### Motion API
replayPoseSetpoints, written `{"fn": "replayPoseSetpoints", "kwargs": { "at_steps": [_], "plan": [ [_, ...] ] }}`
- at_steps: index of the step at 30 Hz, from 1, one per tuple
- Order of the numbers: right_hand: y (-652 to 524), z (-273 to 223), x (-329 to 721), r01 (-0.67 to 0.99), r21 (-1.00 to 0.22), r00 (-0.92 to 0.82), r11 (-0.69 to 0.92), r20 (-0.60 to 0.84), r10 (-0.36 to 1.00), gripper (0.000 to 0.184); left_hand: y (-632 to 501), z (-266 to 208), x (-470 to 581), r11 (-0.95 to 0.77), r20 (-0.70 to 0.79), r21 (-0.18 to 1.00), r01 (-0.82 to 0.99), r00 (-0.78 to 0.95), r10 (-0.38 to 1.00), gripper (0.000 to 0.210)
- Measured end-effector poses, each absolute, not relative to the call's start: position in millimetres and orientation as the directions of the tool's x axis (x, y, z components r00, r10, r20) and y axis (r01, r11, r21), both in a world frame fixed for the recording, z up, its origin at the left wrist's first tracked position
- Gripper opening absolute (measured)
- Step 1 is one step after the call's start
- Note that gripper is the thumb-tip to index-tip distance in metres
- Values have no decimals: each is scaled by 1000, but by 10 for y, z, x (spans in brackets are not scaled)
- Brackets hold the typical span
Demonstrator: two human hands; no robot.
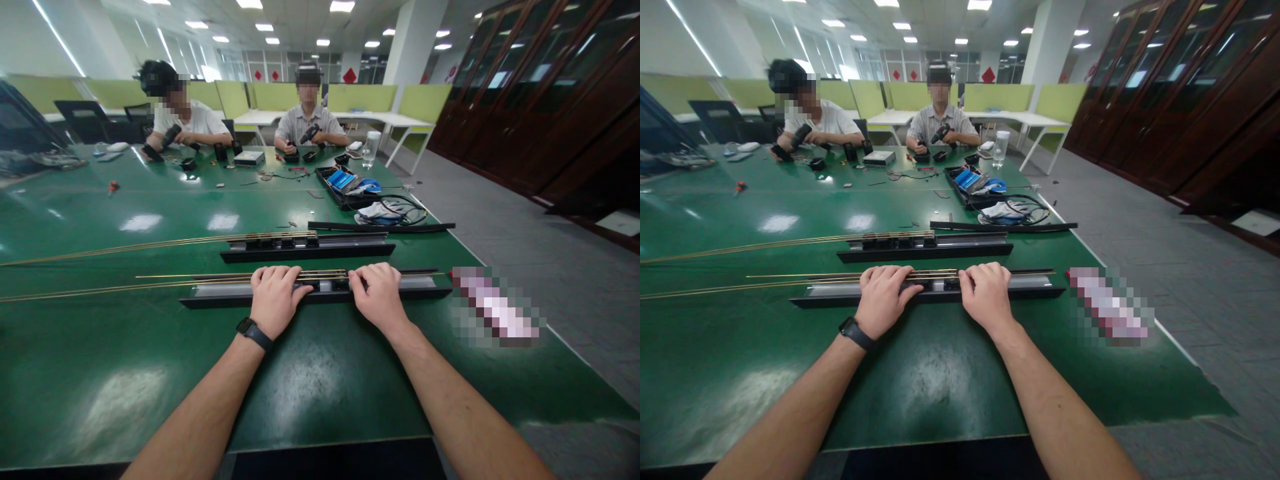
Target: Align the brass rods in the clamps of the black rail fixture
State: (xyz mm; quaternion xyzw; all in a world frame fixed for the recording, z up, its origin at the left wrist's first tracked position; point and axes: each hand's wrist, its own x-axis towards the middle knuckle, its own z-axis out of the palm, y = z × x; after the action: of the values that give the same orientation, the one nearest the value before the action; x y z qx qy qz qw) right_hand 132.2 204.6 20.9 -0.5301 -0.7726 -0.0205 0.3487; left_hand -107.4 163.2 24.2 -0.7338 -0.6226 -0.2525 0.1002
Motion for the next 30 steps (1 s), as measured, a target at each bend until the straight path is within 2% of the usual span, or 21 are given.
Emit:
{"fn": "replayPoseSetpoints", "kwargs": {
  "at_steps": [12, 30],
  "plan": [
    [2086, 228, 1460, 842, -333, -182, 425, 567, 804, 32, 1650, 265, -898, -207, 492, 195, 959, 87, 866, 33],
    [2067, 214, 1452, 834, -318, -204, 450, 580, 788, 32, 1638, 182, -909, -247, 546, 206, 947, 98, 832, 46]
  ]
}}
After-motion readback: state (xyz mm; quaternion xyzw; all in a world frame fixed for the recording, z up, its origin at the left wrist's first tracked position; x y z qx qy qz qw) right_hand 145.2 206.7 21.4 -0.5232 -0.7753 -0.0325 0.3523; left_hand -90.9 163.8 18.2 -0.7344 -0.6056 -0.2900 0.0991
